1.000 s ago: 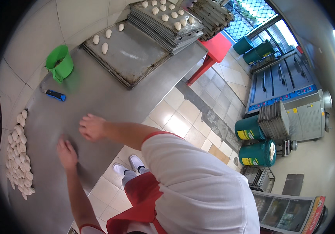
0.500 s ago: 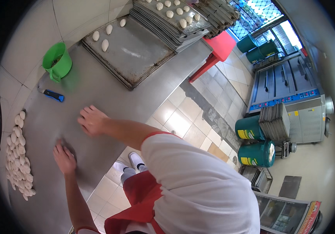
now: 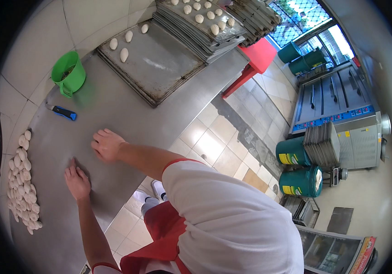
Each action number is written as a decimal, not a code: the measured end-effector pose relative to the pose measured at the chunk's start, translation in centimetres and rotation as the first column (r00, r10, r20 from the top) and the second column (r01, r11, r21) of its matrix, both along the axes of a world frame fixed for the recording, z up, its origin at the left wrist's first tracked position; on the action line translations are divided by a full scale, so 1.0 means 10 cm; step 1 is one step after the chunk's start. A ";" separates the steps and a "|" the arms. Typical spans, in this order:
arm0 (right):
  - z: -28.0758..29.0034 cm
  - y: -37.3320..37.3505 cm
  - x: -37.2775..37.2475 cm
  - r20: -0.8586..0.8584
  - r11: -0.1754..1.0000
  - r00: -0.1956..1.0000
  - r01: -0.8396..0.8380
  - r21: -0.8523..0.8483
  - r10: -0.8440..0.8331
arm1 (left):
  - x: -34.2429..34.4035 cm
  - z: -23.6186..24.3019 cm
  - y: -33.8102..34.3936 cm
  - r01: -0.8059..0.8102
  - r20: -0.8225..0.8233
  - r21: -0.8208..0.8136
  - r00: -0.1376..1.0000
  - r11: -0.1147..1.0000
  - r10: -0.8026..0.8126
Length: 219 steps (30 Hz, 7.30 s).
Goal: The person shapes dough balls by hand, places them onto metal baking trays, and uses a knife to score the surface of each piece. They then apply a liquid coating to the dough with a brush and place the trays into a commercial oven rack.
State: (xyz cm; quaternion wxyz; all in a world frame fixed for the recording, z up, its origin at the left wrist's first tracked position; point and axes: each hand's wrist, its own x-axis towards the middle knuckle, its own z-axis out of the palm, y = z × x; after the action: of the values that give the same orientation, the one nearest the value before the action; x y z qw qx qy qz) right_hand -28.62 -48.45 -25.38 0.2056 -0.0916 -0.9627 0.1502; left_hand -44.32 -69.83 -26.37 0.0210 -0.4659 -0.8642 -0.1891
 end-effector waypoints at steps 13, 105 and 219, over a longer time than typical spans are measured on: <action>0.01 -0.01 0.03 0.067 0.999 0.998 0.016 -0.034 -0.014 | 0.04 0.18 0.39 -0.110 -0.029 0.030 0.993 0.993 0.111; 0.02 -0.51 -3.64 -0.057 0.738 0.988 -0.147 -0.658 0.145 | -2.84 0.47 -0.40 -0.665 0.053 0.062 0.747 0.745 0.662; 0.94 2.67 1.28 -0.102 0.442 0.657 0.377 -0.814 -0.747 | 1.28 1.23 4.35 -0.139 0.947 0.312 0.125 0.940 -0.295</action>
State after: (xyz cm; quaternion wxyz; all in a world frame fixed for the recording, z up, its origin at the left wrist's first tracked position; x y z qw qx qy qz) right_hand -15.83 -21.71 -16.02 0.4052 -0.4535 -0.6476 0.4591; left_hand -31.51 -26.28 -14.03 -0.4875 -0.2590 -0.5903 -0.5889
